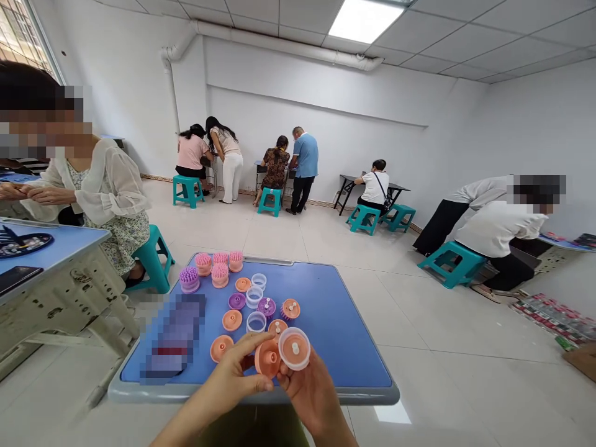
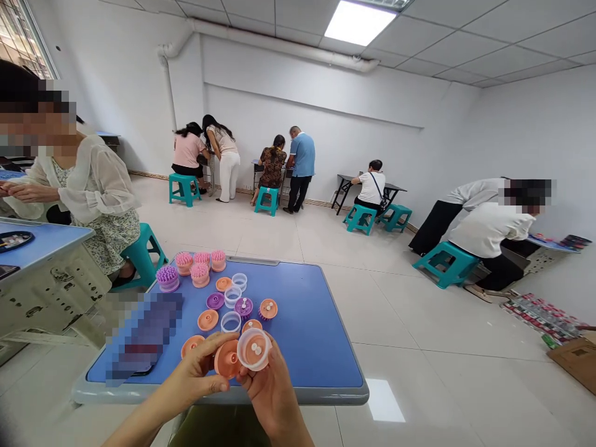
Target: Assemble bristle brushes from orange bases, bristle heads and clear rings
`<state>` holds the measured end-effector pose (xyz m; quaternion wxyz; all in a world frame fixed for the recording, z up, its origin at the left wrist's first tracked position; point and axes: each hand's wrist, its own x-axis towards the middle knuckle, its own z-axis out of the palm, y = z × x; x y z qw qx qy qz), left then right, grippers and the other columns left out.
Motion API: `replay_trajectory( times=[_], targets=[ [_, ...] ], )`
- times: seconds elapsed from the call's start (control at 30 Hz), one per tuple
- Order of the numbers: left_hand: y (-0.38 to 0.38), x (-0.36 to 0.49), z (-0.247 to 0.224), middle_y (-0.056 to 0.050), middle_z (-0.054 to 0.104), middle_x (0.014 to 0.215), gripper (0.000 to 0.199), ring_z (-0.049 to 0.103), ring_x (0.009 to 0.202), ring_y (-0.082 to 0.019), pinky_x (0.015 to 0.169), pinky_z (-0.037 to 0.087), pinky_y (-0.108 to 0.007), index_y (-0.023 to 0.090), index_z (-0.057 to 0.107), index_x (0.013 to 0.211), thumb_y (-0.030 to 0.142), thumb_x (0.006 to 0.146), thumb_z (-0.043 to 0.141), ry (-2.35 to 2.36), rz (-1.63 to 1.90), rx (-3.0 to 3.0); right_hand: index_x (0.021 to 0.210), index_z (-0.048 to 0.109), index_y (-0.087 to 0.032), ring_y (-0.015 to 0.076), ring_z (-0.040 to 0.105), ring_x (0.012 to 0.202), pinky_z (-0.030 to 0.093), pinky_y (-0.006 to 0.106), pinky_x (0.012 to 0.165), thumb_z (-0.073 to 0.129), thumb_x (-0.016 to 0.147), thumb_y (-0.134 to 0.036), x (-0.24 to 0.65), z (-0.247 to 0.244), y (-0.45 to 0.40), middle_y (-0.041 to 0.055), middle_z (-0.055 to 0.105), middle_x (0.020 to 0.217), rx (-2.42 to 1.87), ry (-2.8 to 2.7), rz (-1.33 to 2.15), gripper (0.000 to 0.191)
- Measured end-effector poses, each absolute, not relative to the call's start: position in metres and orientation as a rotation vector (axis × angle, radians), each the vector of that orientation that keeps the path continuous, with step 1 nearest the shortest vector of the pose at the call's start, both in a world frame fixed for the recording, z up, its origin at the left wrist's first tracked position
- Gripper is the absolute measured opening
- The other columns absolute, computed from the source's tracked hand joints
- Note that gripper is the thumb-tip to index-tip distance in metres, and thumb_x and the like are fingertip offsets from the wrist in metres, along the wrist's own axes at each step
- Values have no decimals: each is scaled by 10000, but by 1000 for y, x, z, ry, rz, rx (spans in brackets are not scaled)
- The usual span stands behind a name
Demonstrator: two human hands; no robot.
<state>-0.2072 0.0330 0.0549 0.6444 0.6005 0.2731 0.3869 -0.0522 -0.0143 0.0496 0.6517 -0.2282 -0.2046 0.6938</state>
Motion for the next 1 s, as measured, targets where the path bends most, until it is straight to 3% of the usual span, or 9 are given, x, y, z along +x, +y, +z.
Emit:
replay_trajectory(
  times=[0.2, 0.43, 0.6, 0.83, 1.0],
  targets=[
    [27, -201, 50, -52, 645, 1095, 570, 587, 1002, -266, 822, 489, -351, 268, 628, 1090, 302, 556, 823, 615, 947, 1141, 987, 640, -247, 160, 625, 755, 505, 259, 633, 713, 727, -421, -48, 42, -14, 24, 687, 933, -552, -527, 1569, 322],
    [25, -210, 64, -95, 624, 1169, 603, 560, 1094, -296, 923, 465, -380, 238, 594, 1143, 236, 573, 789, 875, 1013, 1367, 1020, 615, -253, 176, 584, 806, 488, 267, 683, 791, 646, -366, -36, 50, -11, 21, 643, 946, -804, -764, 1253, 429],
    [24, -206, 66, -50, 589, 1250, 604, 498, 1177, -296, 1011, 388, -417, 291, 587, 1176, 193, 605, 760, 925, 968, 1652, 1042, 615, -239, 186, 566, 832, 478, 286, 753, 763, 673, -358, -34, 52, -13, 33, 629, 951, -865, -956, 1133, 415],
    [25, -202, 61, -60, 620, 1163, 600, 596, 981, -261, 852, 494, -345, 247, 587, 1169, 175, 597, 751, 865, 909, 1465, 1119, 568, -235, 215, 582, 931, 491, 318, 797, 696, 743, -241, -26, 55, -15, 70, 592, 1092, -957, -1234, 1021, 397],
    [30, -205, 57, -29, 654, 1033, 588, 605, 909, -231, 775, 500, -281, 247, 610, 1099, 247, 549, 816, 731, 918, 1299, 1137, 545, -257, 242, 562, 1020, 456, 368, 887, 679, 732, -149, -28, 69, -15, 69, 588, 1115, -1000, -1492, 757, 441]
  ],
)
